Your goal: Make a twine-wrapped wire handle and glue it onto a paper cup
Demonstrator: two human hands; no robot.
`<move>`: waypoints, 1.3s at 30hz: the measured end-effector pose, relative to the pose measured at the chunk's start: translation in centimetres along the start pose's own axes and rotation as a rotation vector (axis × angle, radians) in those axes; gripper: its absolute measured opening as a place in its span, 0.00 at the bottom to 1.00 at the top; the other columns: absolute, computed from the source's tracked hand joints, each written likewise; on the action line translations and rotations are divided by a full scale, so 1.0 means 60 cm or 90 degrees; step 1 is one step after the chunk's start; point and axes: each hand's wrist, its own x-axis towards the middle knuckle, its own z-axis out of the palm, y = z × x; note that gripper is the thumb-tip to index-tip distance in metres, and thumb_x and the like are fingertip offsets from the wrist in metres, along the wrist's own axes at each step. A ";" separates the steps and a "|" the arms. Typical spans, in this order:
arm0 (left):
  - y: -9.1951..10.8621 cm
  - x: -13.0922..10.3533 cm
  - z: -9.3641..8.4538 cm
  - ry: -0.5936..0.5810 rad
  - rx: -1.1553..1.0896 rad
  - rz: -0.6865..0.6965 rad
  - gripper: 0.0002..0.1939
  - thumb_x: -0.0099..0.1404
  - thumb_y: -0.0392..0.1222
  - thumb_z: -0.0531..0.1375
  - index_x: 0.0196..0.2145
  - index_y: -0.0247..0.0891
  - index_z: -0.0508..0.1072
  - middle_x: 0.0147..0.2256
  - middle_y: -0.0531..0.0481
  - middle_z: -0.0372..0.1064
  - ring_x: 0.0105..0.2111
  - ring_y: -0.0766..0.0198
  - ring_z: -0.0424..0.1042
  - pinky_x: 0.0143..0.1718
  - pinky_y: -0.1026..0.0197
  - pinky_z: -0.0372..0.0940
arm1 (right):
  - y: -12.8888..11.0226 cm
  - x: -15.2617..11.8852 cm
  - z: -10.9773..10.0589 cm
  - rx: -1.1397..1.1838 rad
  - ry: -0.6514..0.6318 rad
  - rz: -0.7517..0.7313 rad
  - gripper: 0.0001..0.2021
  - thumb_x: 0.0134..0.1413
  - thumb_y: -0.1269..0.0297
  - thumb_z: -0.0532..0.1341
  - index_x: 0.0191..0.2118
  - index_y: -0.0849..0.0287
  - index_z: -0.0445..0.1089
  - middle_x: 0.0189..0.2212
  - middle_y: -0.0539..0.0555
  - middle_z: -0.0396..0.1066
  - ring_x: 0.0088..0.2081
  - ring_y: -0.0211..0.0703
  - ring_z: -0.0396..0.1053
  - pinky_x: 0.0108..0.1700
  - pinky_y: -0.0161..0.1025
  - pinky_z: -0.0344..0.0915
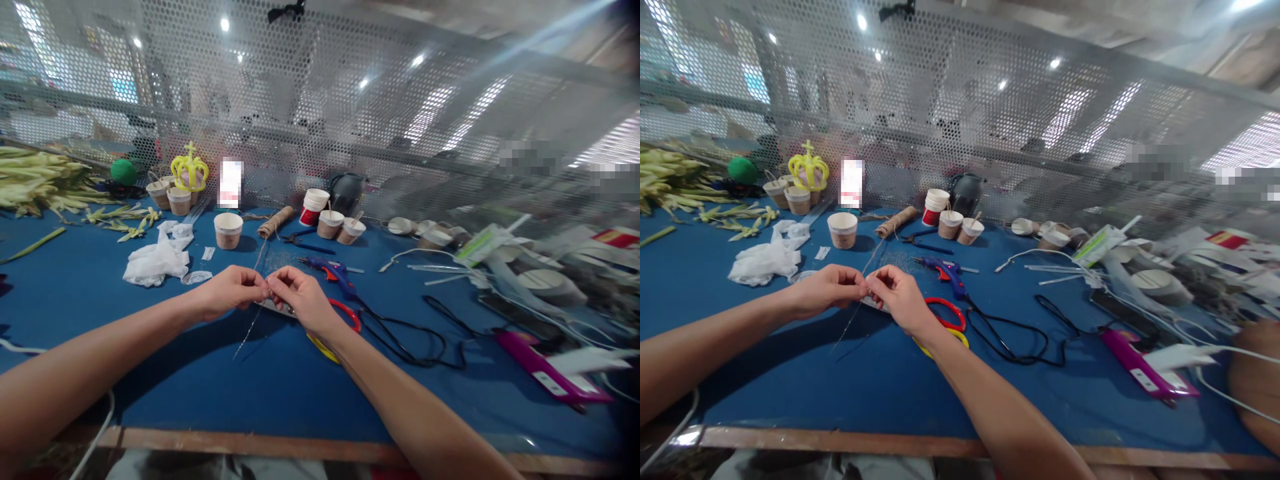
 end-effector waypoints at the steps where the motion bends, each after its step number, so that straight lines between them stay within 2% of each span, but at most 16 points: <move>1: 0.000 0.001 -0.001 -0.001 0.001 -0.001 0.12 0.49 0.45 0.59 0.21 0.33 0.64 0.18 0.58 0.56 0.17 0.75 0.49 0.17 0.68 0.43 | 0.000 0.000 0.000 -0.004 0.006 0.002 0.12 0.44 0.56 0.59 0.26 0.60 0.61 0.18 0.45 0.61 0.19 0.30 0.57 0.23 0.31 0.55; 8: -0.001 0.000 -0.001 0.027 0.085 0.029 0.10 0.50 0.43 0.58 0.22 0.33 0.64 0.17 0.59 0.55 0.17 0.74 0.51 0.17 0.68 0.45 | -0.003 0.001 -0.003 -0.077 0.023 -0.001 0.14 0.45 0.54 0.58 0.24 0.60 0.59 0.15 0.44 0.59 0.18 0.30 0.56 0.20 0.31 0.52; 14: -0.002 0.000 0.002 0.046 0.101 0.070 0.09 0.49 0.41 0.59 0.21 0.32 0.65 0.18 0.57 0.58 0.19 0.74 0.53 0.20 0.69 0.48 | -0.004 0.001 -0.004 -0.106 0.033 -0.005 0.14 0.46 0.54 0.57 0.23 0.59 0.58 0.14 0.44 0.57 0.17 0.30 0.54 0.19 0.30 0.50; 19: -0.006 0.002 0.006 0.049 0.106 0.055 0.11 0.50 0.43 0.58 0.21 0.33 0.63 0.17 0.58 0.55 0.18 0.75 0.50 0.18 0.69 0.44 | 0.001 0.001 -0.003 -0.114 0.037 -0.012 0.14 0.46 0.55 0.58 0.22 0.59 0.57 0.13 0.43 0.56 0.16 0.30 0.53 0.19 0.31 0.50; 25: -0.003 0.000 0.008 0.031 0.095 0.044 0.11 0.51 0.43 0.58 0.20 0.33 0.62 0.16 0.59 0.53 0.18 0.75 0.48 0.18 0.68 0.42 | 0.005 -0.001 0.000 -0.062 0.046 0.009 0.14 0.45 0.56 0.59 0.22 0.59 0.57 0.13 0.43 0.55 0.16 0.30 0.52 0.19 0.30 0.48; 31: 0.003 -0.005 0.001 -0.003 0.023 0.015 0.09 0.50 0.42 0.58 0.22 0.33 0.64 0.18 0.58 0.56 0.17 0.75 0.49 0.18 0.68 0.43 | 0.000 0.003 -0.004 0.085 -0.023 0.021 0.12 0.43 0.56 0.61 0.26 0.60 0.61 0.19 0.45 0.62 0.19 0.30 0.57 0.20 0.30 0.50; 35: 0.001 -0.002 -0.001 -0.016 0.040 0.017 0.10 0.50 0.43 0.59 0.23 0.33 0.65 0.19 0.58 0.57 0.18 0.75 0.51 0.18 0.68 0.44 | 0.000 0.003 -0.004 0.059 -0.013 0.017 0.13 0.43 0.56 0.61 0.23 0.60 0.60 0.17 0.45 0.60 0.18 0.29 0.55 0.20 0.30 0.49; 39: 0.000 0.000 -0.002 0.006 0.096 0.040 0.09 0.51 0.42 0.58 0.22 0.33 0.64 0.17 0.59 0.55 0.18 0.74 0.50 0.18 0.68 0.44 | 0.001 0.002 -0.003 -0.004 0.011 0.005 0.13 0.45 0.56 0.59 0.23 0.60 0.59 0.16 0.43 0.58 0.18 0.29 0.54 0.21 0.30 0.49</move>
